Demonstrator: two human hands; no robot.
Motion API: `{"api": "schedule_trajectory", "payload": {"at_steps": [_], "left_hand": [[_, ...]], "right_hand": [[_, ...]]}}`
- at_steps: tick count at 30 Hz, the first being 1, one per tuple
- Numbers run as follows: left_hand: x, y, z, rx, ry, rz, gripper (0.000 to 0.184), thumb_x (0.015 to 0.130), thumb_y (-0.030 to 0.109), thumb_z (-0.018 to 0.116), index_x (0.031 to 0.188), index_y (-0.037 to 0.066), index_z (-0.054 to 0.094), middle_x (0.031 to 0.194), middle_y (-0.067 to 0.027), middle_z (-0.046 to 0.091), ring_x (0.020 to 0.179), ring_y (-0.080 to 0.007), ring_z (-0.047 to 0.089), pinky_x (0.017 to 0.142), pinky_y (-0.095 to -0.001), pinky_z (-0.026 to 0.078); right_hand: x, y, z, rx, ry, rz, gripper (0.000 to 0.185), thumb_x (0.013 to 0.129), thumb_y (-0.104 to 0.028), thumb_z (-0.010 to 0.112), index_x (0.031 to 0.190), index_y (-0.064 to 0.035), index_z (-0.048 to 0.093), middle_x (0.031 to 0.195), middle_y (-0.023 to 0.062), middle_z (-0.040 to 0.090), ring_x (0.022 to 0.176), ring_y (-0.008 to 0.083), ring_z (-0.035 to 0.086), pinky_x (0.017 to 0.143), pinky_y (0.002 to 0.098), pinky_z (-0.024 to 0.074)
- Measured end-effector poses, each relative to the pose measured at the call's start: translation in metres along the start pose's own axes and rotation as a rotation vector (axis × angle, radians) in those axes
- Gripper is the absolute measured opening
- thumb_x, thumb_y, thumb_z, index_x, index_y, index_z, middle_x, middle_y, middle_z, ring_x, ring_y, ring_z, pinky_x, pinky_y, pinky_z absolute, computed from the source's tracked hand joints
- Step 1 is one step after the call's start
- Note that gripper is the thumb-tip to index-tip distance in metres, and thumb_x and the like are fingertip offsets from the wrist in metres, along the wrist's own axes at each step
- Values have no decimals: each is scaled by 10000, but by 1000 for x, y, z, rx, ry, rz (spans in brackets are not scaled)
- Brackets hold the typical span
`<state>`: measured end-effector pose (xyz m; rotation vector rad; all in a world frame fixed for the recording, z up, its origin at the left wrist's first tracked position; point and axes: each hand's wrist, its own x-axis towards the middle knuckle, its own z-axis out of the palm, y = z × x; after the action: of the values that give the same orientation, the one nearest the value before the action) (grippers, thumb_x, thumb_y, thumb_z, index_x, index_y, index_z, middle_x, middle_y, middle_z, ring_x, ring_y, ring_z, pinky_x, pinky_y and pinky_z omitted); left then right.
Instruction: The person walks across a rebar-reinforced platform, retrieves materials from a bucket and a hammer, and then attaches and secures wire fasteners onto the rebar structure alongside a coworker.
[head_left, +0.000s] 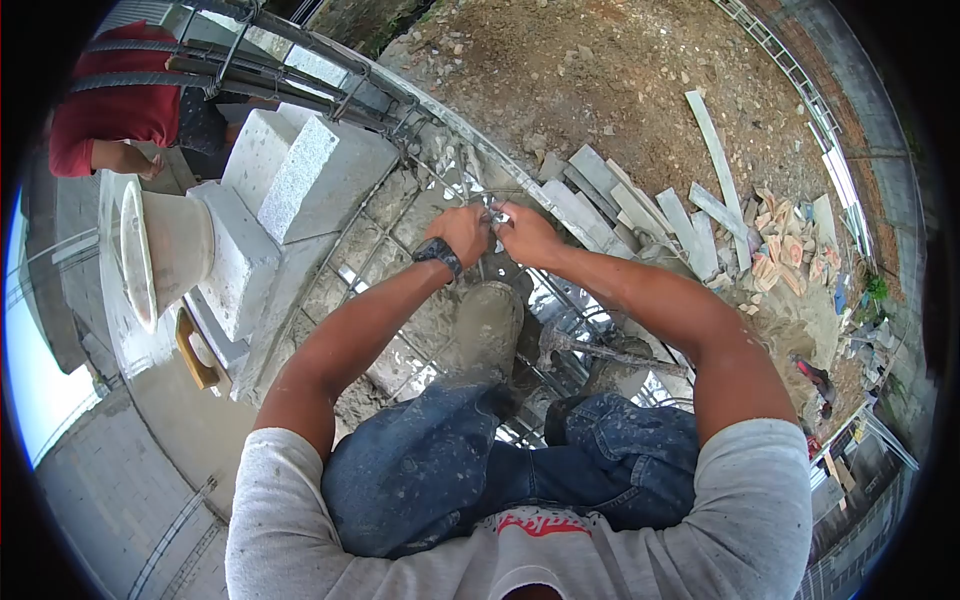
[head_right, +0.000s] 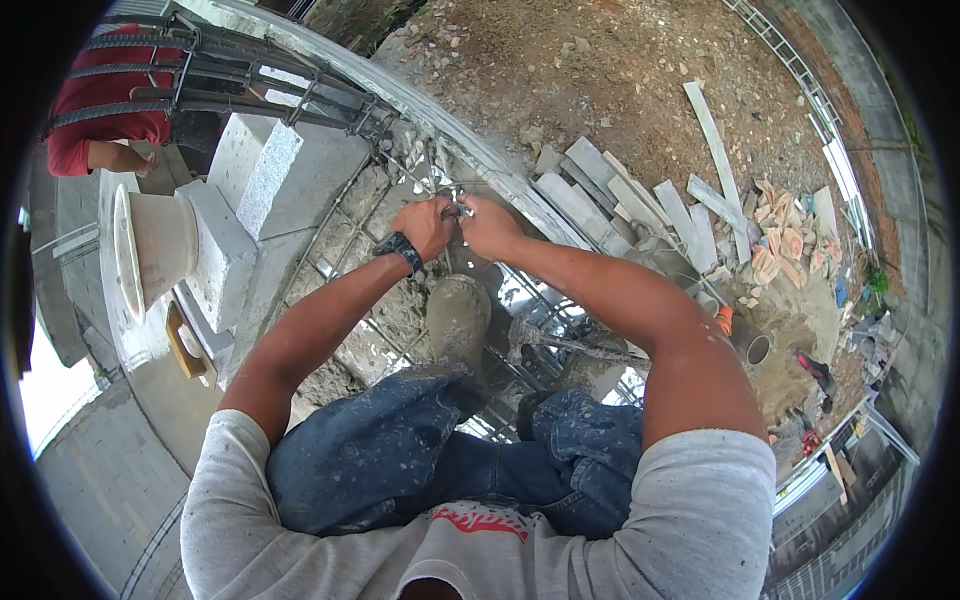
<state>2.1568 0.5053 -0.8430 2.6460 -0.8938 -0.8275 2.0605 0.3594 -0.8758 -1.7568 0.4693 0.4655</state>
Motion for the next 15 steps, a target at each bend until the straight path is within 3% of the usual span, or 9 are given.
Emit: {"api": "schedule_trajectory", "payload": {"at_steps": [4,7,11,15], "left_hand": [[6,-14,10,-161,-24,13,236,875,212,665,1039,56,734,912,-187,742,848,-357,716,799,-443,553],[11,-33,11,-358,-94,54,224,876,180,699,1040,32,738,920,-153,751,818,-278,710,775,-394,543],[13,-35,12,-402,-111,82,200,882,154,719,1031,24,747,899,-106,756,780,-186,684,745,-339,530],[13,-39,17,-429,-88,124,192,880,160,719,1022,34,750,878,-107,745,757,-163,664,728,-327,522]], "right_hand": [[15,8,-1,-10,-103,18,334,951,-167,601,1264,-82,681,1089,242,710,992,370,689,863,443,529],[26,30,10,-29,28,-227,295,955,-177,609,1208,-62,707,1110,213,718,1009,365,693,884,430,532],[27,27,3,-59,-16,-182,272,954,-193,640,1165,-33,704,1089,222,714,1008,385,689,876,447,530],[17,8,-6,-160,-20,-150,205,955,-181,643,1065,-12,683,1027,227,710,978,395,684,857,473,519]]}}
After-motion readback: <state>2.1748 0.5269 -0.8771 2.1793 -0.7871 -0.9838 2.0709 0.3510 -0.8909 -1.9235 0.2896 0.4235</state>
